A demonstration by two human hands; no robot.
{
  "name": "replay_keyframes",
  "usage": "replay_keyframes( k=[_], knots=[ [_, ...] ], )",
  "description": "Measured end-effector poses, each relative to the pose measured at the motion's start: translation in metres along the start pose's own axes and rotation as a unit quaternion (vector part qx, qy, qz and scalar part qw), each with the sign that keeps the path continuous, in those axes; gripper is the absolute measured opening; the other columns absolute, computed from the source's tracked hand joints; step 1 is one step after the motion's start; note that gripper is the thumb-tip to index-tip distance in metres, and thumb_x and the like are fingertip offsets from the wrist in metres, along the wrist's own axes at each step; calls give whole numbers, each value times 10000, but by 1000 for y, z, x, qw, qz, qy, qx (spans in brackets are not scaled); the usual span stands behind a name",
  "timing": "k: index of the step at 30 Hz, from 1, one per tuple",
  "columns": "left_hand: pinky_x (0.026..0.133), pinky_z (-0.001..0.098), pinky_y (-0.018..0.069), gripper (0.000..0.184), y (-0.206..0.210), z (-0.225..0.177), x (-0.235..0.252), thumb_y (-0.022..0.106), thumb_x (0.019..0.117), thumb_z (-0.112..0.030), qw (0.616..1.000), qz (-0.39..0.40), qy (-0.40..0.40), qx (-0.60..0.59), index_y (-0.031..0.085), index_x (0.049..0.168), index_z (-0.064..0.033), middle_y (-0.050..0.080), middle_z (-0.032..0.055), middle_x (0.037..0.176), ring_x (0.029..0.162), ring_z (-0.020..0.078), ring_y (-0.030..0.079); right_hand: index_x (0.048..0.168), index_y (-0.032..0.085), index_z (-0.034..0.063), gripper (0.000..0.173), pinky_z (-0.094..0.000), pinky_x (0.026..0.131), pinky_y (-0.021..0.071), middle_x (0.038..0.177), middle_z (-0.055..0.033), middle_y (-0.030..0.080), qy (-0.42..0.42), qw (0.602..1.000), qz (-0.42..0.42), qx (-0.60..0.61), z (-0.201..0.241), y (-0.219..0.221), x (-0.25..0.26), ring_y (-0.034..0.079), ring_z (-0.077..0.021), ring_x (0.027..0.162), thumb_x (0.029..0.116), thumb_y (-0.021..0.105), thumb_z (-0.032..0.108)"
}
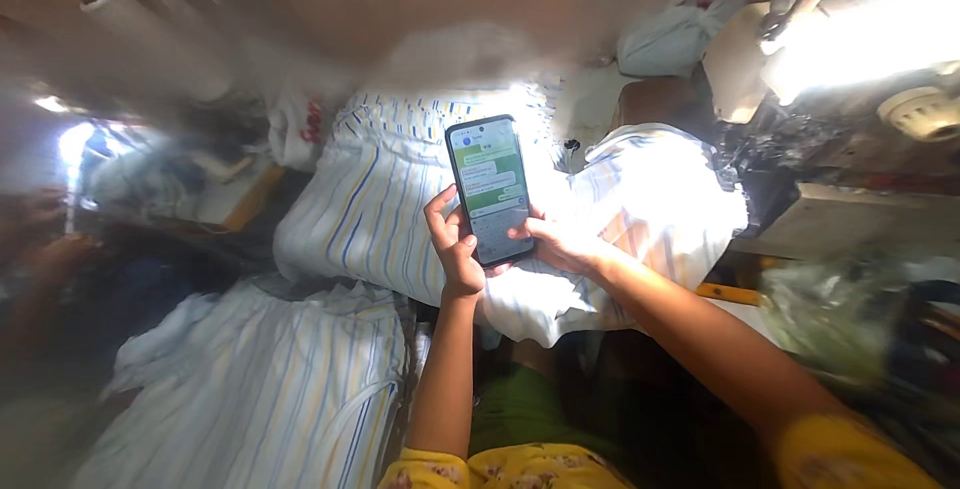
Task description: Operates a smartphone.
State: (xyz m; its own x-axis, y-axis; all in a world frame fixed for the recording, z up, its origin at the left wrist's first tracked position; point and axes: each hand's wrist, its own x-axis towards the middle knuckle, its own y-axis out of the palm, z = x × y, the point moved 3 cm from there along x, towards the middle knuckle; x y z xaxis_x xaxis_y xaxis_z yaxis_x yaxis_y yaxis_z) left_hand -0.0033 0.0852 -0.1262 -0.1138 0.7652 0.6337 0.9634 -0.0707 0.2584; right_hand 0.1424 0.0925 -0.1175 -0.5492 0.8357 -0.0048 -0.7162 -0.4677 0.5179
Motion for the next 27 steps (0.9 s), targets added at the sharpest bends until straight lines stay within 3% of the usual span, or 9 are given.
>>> replay_keyframes(
  k=[4, 6, 8, 16, 20, 27],
  knots=[
    [822, 256, 603, 532, 3, -3, -1, 608, 811, -144, 999, -11, -30, 7, 454, 1299, -291, 735, -130, 1094, 962, 32, 716, 1300, 476, 122, 360, -327, 698, 641, 1039, -41, 721, 12, 1000, -9, -3, 1, 1, -1, 743, -173, 851, 987, 431, -51],
    [802, 253, 605, 630, 5, -5, 0, 512, 724, -22, 998, -23, -38, 34, 428, 1305, -249, 736, -128, 1070, 937, 26, 718, 1279, 488, 131, 375, -328, 688, 639, 1031, -31, 717, 8, 1000, -10, 0, 0, 0, 0, 738, -164, 848, 960, 407, -48],
    [802, 262, 607, 659, 6, -6, 1, 438, 713, 30, 996, -31, -41, 70, 404, 1324, -214, 736, -125, 1053, 929, 25, 718, 1283, 484, 143, 422, -326, 688, 635, 1036, -25, 712, 8, 1000, -13, 1, 0, -1, -1, 733, -154, 858, 927, 371, -53],
    [810, 248, 603, 674, 5, -7, -1, 474, 702, 5, 998, -20, -31, 60, 414, 1331, -231, 728, -136, 1078, 948, 16, 711, 1302, 459, 131, 465, -323, 713, 643, 1058, -15, 721, -7, 1000, 1, -15, -2, -3, -1, 740, -147, 872, 892, 451, -88],
    [827, 254, 604, 562, 3, -4, -1, 564, 820, -94, 999, 6, -6, 52, 418, 1339, -252, 727, -137, 1102, 968, 22, 710, 1311, 461, 101, 469, -313, 747, 634, 1041, -16, 717, -10, 999, 2, -31, -2, -2, -1, 731, -141, 874, 900, 520, -116],
    [829, 236, 604, 599, 5, -7, 1, 632, 815, -123, 993, 11, 36, 116, 365, 1347, -183, 715, -141, 1103, 965, 6, 706, 1305, 454, 98, 476, -287, 769, 624, 1026, 0, 714, -5, 999, 5, -38, 0, -1, -2, 723, -113, 871, 896, 531, -133]
  ],
)
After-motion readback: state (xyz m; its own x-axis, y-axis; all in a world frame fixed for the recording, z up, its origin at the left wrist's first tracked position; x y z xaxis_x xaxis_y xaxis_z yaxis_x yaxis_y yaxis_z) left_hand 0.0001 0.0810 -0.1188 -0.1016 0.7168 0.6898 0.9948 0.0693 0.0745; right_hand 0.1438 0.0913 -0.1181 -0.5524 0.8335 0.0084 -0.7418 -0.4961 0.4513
